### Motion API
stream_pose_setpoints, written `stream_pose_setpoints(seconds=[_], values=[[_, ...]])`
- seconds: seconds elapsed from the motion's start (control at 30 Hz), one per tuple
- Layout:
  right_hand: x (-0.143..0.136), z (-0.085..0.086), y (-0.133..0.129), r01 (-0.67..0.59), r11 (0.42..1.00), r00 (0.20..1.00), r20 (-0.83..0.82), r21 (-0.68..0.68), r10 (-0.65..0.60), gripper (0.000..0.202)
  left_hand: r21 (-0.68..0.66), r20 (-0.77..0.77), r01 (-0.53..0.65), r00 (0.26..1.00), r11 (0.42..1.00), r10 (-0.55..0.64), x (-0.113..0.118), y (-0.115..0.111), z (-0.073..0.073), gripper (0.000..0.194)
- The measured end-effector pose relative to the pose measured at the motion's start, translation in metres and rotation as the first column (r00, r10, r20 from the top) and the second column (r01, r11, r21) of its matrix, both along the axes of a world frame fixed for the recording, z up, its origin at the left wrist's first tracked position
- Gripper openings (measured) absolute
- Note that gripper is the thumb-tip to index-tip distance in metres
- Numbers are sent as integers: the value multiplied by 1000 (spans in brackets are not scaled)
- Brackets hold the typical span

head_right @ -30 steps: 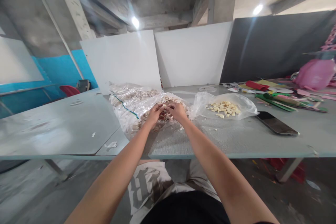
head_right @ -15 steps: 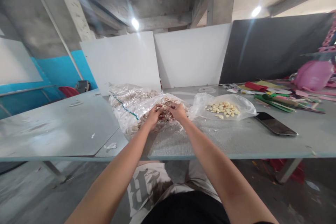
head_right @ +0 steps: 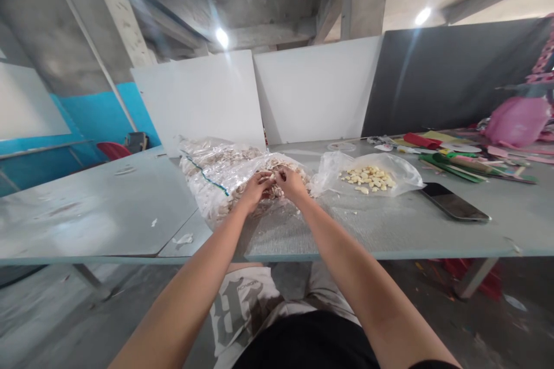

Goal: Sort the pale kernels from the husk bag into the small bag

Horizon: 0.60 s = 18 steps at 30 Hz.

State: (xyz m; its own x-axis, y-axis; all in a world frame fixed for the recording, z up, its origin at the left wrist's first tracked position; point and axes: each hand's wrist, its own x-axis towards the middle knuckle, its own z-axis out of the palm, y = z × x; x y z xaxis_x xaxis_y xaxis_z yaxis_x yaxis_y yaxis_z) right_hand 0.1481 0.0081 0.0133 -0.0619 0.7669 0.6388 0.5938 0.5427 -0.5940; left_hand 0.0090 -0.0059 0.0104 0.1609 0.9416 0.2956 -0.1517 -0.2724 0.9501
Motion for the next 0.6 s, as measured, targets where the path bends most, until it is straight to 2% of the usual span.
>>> stream_pose_setpoints(seconds=[0.33, 0.5, 0.6], values=[[7, 3, -4, 154, 987, 988, -5, 39, -154, 24, 66, -9, -81, 997, 995, 82, 1, 3, -1, 32], [9, 6, -5, 202, 979, 979, 43, -11, -201, 38, 75, -55, -137, 988, 988, 142, 0, 6, -3, 32], [9, 5, -3, 187, 982, 982, 41, -34, -186, 28, 111, -99, -156, 981, 981, 167, -1, 8, -4, 35]])
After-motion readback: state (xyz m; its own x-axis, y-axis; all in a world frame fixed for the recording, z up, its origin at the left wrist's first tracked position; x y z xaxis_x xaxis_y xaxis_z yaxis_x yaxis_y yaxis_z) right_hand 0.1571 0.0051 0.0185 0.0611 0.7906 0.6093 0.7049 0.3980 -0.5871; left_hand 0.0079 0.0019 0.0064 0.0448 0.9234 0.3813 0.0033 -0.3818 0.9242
